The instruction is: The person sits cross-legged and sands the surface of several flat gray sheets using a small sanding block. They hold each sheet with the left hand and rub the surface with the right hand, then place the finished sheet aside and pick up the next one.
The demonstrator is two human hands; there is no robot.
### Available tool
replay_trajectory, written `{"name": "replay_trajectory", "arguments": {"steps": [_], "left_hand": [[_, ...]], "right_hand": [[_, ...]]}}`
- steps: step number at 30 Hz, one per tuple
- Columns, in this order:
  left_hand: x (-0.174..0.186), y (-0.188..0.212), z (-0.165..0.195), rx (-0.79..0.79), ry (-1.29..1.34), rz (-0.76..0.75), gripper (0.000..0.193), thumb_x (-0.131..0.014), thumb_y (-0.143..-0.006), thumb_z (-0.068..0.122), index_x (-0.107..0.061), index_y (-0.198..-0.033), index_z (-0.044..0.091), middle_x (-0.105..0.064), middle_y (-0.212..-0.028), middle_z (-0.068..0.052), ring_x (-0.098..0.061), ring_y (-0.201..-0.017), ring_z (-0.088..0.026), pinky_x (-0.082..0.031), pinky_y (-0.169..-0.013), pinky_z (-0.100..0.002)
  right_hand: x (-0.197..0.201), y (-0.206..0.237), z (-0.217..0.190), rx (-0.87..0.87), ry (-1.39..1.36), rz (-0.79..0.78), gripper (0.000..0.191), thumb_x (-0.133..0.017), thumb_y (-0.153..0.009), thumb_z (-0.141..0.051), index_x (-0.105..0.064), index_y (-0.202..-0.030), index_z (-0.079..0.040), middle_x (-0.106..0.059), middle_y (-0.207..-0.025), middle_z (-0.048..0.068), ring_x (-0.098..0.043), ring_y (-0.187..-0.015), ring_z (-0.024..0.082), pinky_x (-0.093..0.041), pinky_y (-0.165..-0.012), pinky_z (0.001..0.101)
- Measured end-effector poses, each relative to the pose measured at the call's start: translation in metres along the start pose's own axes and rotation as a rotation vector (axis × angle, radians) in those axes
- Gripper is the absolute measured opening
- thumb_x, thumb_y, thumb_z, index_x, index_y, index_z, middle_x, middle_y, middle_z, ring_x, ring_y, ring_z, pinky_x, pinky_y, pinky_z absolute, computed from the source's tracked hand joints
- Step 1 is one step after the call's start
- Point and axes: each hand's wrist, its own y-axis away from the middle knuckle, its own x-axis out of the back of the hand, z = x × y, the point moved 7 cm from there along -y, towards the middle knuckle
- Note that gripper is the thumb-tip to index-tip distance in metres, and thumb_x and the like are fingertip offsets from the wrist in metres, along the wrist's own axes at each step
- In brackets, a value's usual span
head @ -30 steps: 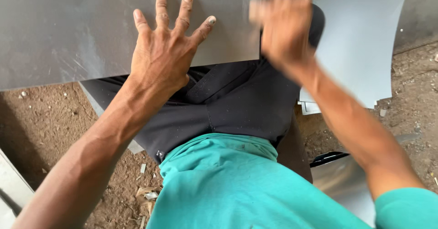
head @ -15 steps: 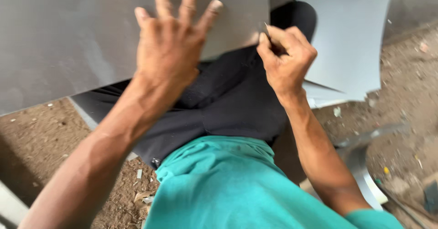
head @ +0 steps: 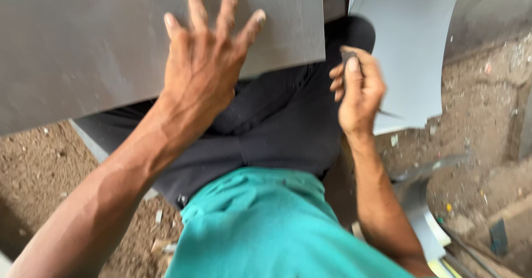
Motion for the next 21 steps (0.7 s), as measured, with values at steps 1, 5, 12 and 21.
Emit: {"name": "replay_trajectory", "arguments": {"steps": [1,5,12,21], "left_hand": [[0.001,0.001,0.000,-0.003,-0.004,0.032,0.094,-0.080,-0.073,0.012,-0.047,-0.159,0.031,-0.034,-0.164,-0.019,-0.036,-0.138,-0.057,-0.052,-0.089,-0.071],[-0.008,0.004,-0.002,0.014,-0.027,0.058,0.094,-0.080,-0.072,0.012,-0.048,-0.158,0.031,-0.034,-0.163,-0.019,-0.039,-0.137,-0.056,-0.053,-0.089,-0.070],[-0.014,0.003,-0.003,0.025,0.019,-0.086,0.096,-0.080,-0.070,0.011,-0.044,-0.158,0.029,-0.032,-0.164,-0.018,-0.040,-0.134,-0.055,-0.052,-0.090,-0.068],[0.036,0.037,-0.046,-0.012,-0.088,-0.013,0.095,-0.065,-0.082,0.003,-0.034,-0.163,0.041,-0.026,-0.168,-0.016,-0.036,-0.143,-0.050,-0.045,-0.105,-0.064]], "right_hand": [[0.000,0.007,-0.002,0.094,0.103,0.013,0.031,-0.055,-0.114,-0.023,-0.066,-0.130,0.002,-0.066,-0.092,0.007,-0.059,-0.075,0.012,-0.047,-0.063,0.0266],[-0.022,0.025,-0.024,0.369,0.308,0.046,0.024,-0.069,-0.111,-0.014,-0.071,-0.128,0.003,-0.066,-0.097,0.009,-0.061,-0.086,0.015,-0.051,-0.075,0.0308],[-0.093,0.035,-0.076,0.432,0.341,-0.072,0.016,-0.077,-0.099,-0.003,-0.077,-0.114,0.001,-0.065,-0.083,0.005,-0.059,-0.074,0.013,-0.048,-0.068,0.0295],[-0.023,-0.021,-0.016,0.521,0.129,-0.150,0.017,-0.075,-0.102,0.003,-0.076,-0.119,-0.002,-0.069,-0.099,0.009,-0.063,-0.093,0.018,-0.052,-0.081,0.0291]]}}
